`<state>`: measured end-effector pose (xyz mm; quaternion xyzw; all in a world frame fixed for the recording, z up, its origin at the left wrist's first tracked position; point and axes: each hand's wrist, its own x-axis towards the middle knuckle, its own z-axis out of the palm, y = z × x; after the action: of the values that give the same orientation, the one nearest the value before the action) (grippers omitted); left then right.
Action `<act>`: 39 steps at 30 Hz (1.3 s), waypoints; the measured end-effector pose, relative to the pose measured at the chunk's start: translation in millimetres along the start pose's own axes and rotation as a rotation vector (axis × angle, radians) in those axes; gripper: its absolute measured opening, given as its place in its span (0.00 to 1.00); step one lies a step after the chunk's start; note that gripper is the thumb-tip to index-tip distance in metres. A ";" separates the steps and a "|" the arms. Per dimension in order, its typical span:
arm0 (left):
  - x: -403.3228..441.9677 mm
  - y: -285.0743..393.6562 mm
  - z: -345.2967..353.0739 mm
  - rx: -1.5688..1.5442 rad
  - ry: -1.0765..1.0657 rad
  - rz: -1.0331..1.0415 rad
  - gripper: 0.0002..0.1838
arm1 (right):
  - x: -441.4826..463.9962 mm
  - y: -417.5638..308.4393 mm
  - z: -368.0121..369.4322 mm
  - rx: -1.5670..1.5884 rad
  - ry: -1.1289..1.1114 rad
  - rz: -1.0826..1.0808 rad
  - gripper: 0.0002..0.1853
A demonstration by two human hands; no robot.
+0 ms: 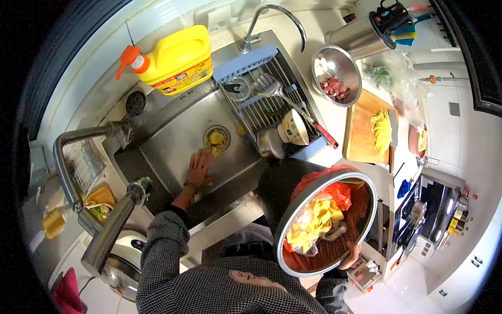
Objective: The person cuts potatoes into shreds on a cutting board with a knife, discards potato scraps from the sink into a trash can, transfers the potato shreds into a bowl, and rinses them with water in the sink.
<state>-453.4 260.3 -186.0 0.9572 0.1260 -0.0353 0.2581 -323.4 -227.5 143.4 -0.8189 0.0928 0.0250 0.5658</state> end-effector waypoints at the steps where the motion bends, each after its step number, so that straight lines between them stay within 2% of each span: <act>1: 10.1 -2.2 0.8 0.002 0.001 0.003 0.36 | -1.6 -21.7 25.3 0.165 0.047 0.117 0.15; 2: 27.5 -3.1 4.9 0.019 0.118 -0.086 0.39 | -3.5 -45.2 50.8 0.327 0.094 0.233 0.15; 3: 41.8 -1.4 9.2 0.031 0.230 -0.175 0.41 | -3.5 -41.1 46.4 0.293 0.082 0.186 0.14; 4: 54.4 0.5 13.1 0.022 0.226 -0.173 0.41 | -5.6 -37.9 42.8 0.285 0.088 0.185 0.14; 6: 74.3 7.3 12.4 0.266 0.214 -0.184 0.46 | -5.6 -32.0 34.4 0.221 0.116 0.161 0.13; 7: 70.3 8.6 8.1 0.259 0.212 -0.189 0.46 | -2.9 -20.4 15.3 0.056 0.110 0.133 0.13; 9: 53.3 -1.0 -7.0 -0.227 0.223 -0.044 0.48 | -6.0 -19.1 8.3 -0.062 0.108 0.081 0.13; 10: 34.2 -9.8 -6.8 -0.225 0.220 -0.050 0.48 | -6.1 -18.6 7.9 -0.176 0.104 0.029 0.13; 11: 9.8 -20.0 -7.3 -0.069 0.017 0.082 0.48 | -6.9 -39.5 40.0 0.115 0.172 0.133 0.13; 12: -6.1 -24.6 -8.7 0.089 -0.188 0.214 0.48 | -6.3 -39.5 40.5 0.120 0.167 0.137 0.13; 16: -4.3 -22.8 -15.5 -0.060 -0.234 0.210 0.46 | -8.9 -27.7 34.5 0.044 0.144 -0.018 0.13; 18: 37.1 -9.1 -0.4 0.170 0.045 -0.050 0.43 | -6.9 -30.7 23.5 0.088 0.024 0.049 0.13; 20: 77.5 -4.2 9.4 0.179 0.094 -0.062 0.41 | -7.6 -27.5 25.0 -0.035 0.170 0.082 0.12; 21: 91.2 1.4 13.0 0.191 0.144 -0.080 0.40 | -7.3 -17.2 11.1 -0.096 0.135 0.076 0.11; 23: 111.2 20.0 4.6 0.096 0.182 -0.082 0.37 | -3.9 -13.0 5.9 -0.155 0.103 0.058 0.11; 25: 128.5 39.7 -4.4 0.005 0.220 -0.083 0.35 | -3.8 -21.6 22.1 0.262 0.068 0.153 0.15; 27: 136.6 53.8 -7.7 -0.033 -0.024 0.146 0.31 | -9.5 -45.5 49.4 0.222 0.066 0.130 0.14; 28: 139.9 46.8 8.9 -0.033 -0.023 0.144 0.31 | -11.7 -56.8 61.2 0.182 0.069 0.110 0.14; 29: 145.5 39.2 31.5 0.068 0.034 0.186 0.29 | -10.6 -62.9 65.5 0.332 0.131 0.287 0.15; 30: 148.2 34.3 47.1 0.168 0.091 0.226 0.27 | -7.7 -53.5 54.6 0.327 0.129 0.285 0.15; 31: 143.2 34.1 47.9 0.164 0.090 0.225 0.27 | -6.0 -33.7 33.4 0.278 0.133 0.225 0.15; 32: 137.1 32.4 43.6 0.127 0.090 0.060 0.26 | -3.9 -21.4 22.4 0.236 0.136 0.164 0.15; 33: 131.1 28.7 36.1 0.093 0.088 -0.106 0.25 | -2.6 -34.6 42.5 0.256 0.155 0.183 0.14; 34: 126.2 21.7 27.0 0.099 0.085 -0.110 0.25 | -1.4 -33.4 42.5 0.259 0.151 0.189 0.14; 36: 121.2 9.6 -1.2 -0.206 0.318 -0.113 0.26 | 2.0 -28.4 39.7 0.168 0.162 0.174 0.13; 39: 128.5 -8.2 -21.4 -0.041 0.305 -0.033 0.28 | -3.8 -24.4 22.5 0.010 0.192 0.159 0.11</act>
<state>-331.4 306.6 -188.5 0.9437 0.1803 0.1088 0.2551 -321.2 -197.7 158.4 -0.8046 0.2114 -0.0090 0.5548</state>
